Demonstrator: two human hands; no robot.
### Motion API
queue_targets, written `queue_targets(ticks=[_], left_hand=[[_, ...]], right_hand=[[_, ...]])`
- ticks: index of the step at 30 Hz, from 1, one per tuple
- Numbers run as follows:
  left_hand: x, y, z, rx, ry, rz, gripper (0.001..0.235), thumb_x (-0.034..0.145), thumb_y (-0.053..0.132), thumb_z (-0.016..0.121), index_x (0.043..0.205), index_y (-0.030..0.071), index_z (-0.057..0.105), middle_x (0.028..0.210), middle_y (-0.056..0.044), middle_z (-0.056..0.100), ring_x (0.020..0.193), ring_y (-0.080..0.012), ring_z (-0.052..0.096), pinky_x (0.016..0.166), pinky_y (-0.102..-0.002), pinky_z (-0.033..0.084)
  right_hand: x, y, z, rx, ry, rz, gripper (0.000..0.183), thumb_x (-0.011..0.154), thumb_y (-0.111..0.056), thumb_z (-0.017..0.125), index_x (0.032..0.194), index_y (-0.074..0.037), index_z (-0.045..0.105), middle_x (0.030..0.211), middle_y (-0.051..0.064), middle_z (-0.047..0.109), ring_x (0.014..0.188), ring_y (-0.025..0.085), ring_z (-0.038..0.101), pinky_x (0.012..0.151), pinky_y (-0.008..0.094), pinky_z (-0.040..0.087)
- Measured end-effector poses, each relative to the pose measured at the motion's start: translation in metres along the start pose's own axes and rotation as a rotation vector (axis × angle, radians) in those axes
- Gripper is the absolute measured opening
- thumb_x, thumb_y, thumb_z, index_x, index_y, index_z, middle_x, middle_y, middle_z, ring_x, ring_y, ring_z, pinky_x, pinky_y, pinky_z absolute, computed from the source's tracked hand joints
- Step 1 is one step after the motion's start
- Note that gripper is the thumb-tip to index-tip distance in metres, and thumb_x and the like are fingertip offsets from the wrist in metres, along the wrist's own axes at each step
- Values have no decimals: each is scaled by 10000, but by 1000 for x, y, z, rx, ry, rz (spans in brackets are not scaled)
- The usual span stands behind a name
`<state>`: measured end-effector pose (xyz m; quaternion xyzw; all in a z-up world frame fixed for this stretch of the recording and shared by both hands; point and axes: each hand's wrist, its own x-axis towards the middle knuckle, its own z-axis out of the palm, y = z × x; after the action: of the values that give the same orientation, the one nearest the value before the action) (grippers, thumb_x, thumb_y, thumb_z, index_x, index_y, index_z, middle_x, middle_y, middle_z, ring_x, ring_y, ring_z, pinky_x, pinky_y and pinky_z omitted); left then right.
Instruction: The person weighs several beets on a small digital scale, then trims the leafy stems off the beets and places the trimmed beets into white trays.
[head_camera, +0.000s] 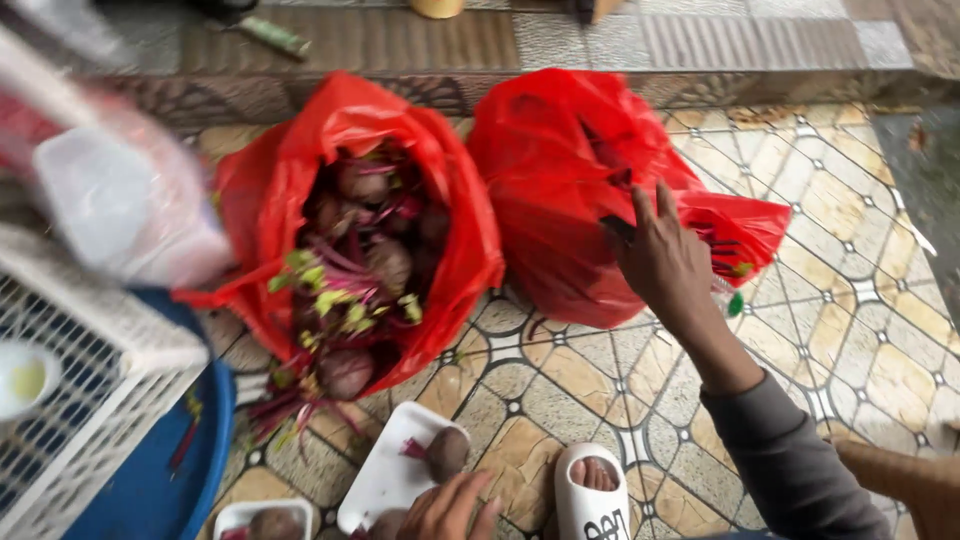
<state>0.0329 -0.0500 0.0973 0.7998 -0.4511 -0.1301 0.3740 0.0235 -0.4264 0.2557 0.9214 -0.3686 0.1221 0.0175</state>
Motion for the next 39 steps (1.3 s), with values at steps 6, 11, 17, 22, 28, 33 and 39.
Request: queue_targets(ticks=[6,11,17,22,28,33,39], left_hand=[[155,125,-66,-275,48,179,342,854,106,667,1188,33,664,1199,-115,716,1025,-278,723,893,-387,553],[283,165,-23,-227,-74,480,266,951,123,555,1161,3,666,1238,-157,696,1191,-334,636,1072,-475,453],[339,114,15,741,-324,403,505,1015,514,441,1265,144,676,1143,-118,724,1048,-314,677,1206,-596,197],[323,100,-18,598,-271,381,419,939,491,565,1113,180,786,990,-118,716,1114,-322,617,1223,-656,163],[316,84,-23,596,-450,339,389,921,537,570,1064,247,787,1014,-45,671,1163,-216,563,1231,-684,56],[317,93,-32,707,-280,202,575,977,671,426,1021,216,775,1169,-85,598,1198,-227,515,1154,-570,211],[314,82,-19,903,107,177,460,1021,568,465,974,174,697,1012,-99,572,1003,-267,531,835,-424,365]], right_hand=[[-62,22,20,189,-23,-120,153,871,-86,690,1024,-81,693,1177,79,717,543,225,674,468,324,561],[-109,12,38,383,24,-93,157,867,-148,639,977,-47,587,895,113,646,569,272,601,497,417,473],[-116,9,31,166,-71,-235,496,786,-135,638,1261,-35,543,1232,116,641,706,227,648,502,364,519],[-89,35,13,480,-68,-81,417,771,-60,767,1183,-82,698,1268,100,721,698,212,757,564,292,635],[-22,95,-10,141,-73,95,491,863,-159,712,1342,-239,641,1151,66,745,864,412,726,721,571,580],[49,93,0,163,-328,-46,359,851,-182,705,1200,-259,670,1007,18,750,899,398,728,757,554,589],[69,62,44,346,-464,-70,351,868,-459,719,1145,-245,708,1029,71,751,948,431,720,838,582,567]])
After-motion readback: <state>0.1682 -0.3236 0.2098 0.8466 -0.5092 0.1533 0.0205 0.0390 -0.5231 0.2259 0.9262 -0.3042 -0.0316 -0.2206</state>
